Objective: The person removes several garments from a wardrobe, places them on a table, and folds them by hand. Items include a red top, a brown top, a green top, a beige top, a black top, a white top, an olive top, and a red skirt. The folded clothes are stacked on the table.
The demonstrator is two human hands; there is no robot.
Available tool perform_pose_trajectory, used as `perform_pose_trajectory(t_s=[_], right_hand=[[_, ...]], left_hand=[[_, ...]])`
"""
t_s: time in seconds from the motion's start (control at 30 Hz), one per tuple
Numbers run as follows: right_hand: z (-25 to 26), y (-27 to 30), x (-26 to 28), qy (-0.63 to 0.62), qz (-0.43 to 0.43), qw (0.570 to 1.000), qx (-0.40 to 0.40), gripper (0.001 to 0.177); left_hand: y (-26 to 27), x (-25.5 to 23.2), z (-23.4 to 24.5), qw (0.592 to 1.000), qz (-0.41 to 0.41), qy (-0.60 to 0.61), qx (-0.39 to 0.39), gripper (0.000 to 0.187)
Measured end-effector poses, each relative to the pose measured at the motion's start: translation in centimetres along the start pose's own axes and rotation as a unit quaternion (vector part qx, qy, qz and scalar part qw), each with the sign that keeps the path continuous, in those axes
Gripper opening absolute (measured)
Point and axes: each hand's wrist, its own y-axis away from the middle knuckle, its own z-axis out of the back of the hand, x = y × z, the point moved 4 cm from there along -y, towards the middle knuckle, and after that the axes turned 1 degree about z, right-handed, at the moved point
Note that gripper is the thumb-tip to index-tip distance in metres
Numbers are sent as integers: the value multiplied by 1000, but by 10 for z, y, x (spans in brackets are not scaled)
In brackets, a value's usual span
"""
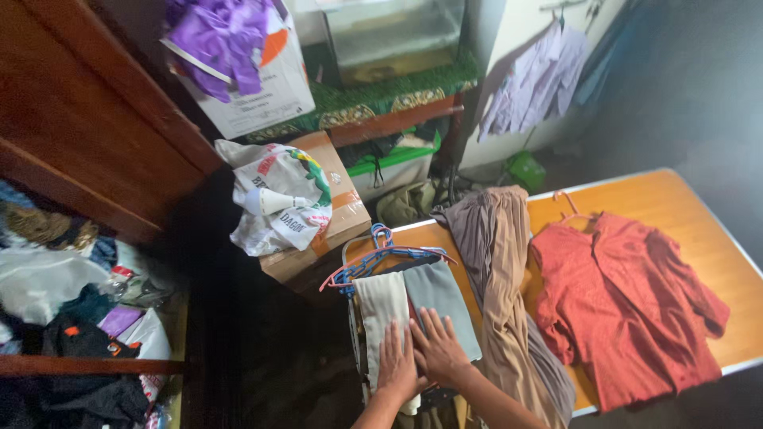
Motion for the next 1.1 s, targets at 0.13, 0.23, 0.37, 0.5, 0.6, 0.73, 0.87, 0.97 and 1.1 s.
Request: perform_pose_trajectory(t_s=[0.13, 0.23, 0.37, 0.5, 0.6, 0.73, 0.87, 0.97, 1.1], right_hand=[[19, 18, 11, -13, 20, 1000, 14, 74], [26, 27, 19, -5, 30, 998, 62, 75], [31, 27, 38, 18, 91, 995, 46, 75], [31, 16, 75, 1, 169, 986, 16, 76], [28, 7, 105, 7, 213, 976, 42, 81], [30, -4, 144, -32, 255, 966, 19, 83], [27, -17, 194, -34, 309, 950, 35, 86], [23, -28, 239, -23, 345, 936, 58, 86], [24, -39, 300, 13, 396, 918, 21, 81]], left_hand=[[18, -8, 1, 1000, -13, -10, -2, 132], [29, -8, 0, 1000, 17, -25, -9, 132], [51, 3, 2, 997, 59, -19, -34, 133], [81, 24, 12, 992, 109, -23, -57, 133], [104, 45, 22, 986, 151, -11, -74, 129], [139, 72, 30, 972, 220, 0, -82, 127], [179, 91, 46, 955, 251, 3, -156, 123], [206, 112, 57, 944, 312, 23, -103, 123], [244, 148, 79, 924, 356, 77, -117, 118]])
